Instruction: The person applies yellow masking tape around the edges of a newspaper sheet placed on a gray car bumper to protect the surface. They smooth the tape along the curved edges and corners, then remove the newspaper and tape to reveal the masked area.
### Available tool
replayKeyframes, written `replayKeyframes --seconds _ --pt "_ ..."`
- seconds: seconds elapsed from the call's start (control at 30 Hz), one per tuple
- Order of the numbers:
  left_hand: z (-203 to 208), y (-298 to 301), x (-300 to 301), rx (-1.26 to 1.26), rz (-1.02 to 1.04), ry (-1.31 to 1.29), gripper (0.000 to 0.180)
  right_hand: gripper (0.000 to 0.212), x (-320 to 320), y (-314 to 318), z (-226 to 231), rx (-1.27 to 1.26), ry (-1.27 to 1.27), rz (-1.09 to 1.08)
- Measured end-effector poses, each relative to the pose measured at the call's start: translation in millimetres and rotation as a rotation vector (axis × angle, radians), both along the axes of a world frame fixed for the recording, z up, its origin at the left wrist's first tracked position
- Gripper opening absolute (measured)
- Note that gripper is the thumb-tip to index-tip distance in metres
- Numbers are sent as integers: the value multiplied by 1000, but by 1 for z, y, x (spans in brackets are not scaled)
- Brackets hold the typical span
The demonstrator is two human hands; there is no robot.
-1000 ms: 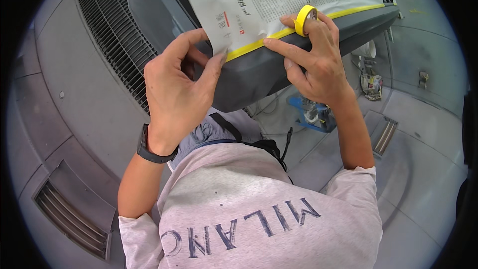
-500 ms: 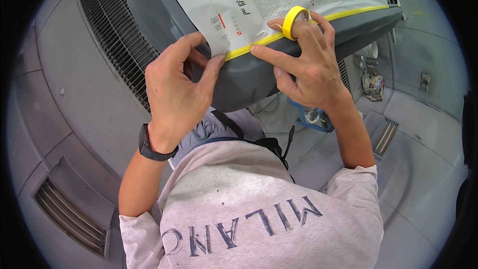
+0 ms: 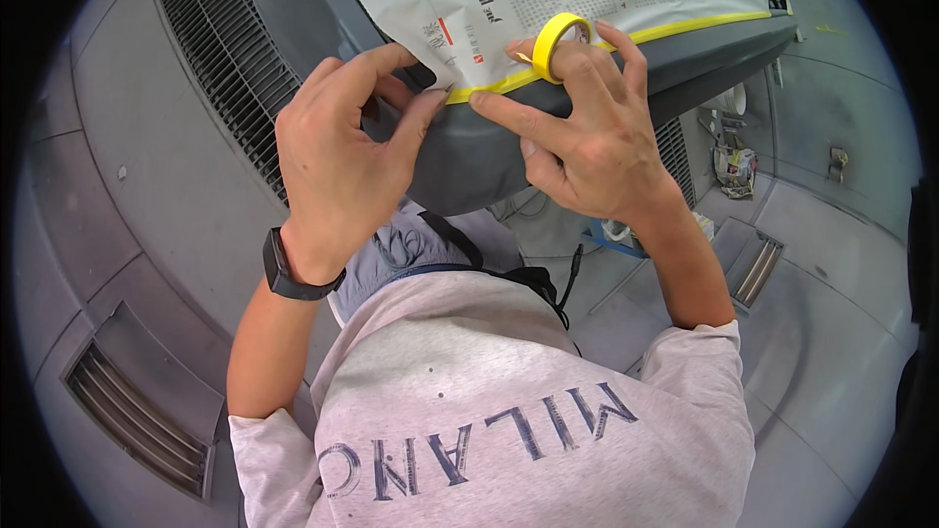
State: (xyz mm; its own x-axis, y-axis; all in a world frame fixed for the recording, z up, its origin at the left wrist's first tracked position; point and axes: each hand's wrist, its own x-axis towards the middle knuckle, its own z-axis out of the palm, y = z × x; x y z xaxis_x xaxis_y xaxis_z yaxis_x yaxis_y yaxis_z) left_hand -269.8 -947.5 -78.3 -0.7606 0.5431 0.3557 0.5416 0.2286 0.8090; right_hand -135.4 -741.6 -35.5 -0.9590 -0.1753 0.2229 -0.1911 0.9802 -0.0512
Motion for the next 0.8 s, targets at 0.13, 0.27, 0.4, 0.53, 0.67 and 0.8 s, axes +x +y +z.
replayKeyframes --seconds 0.13,0.27,0.4,0.53,0.67,0.8 --pt "-2 1 -3 7 8 13 31 51 1 -2 -2 7 1 -6" --pt "-4 2 -8 21 -12 73 30 51 1 -5 -3 2 2 -13" --pt "-3 1 -8 16 -22 78 30 52 0 -6 -3 7 5 -14" --pt "-1 0 -4 -12 -16 51 31 53 3 -3 -2 2 -10 -11" --pt "0 0 -2 18 -8 2 31 48 3 11 1 -8 62 9" --pt "2 0 0 21 -9 -40 30 44 4 15 2 -11 84 23"
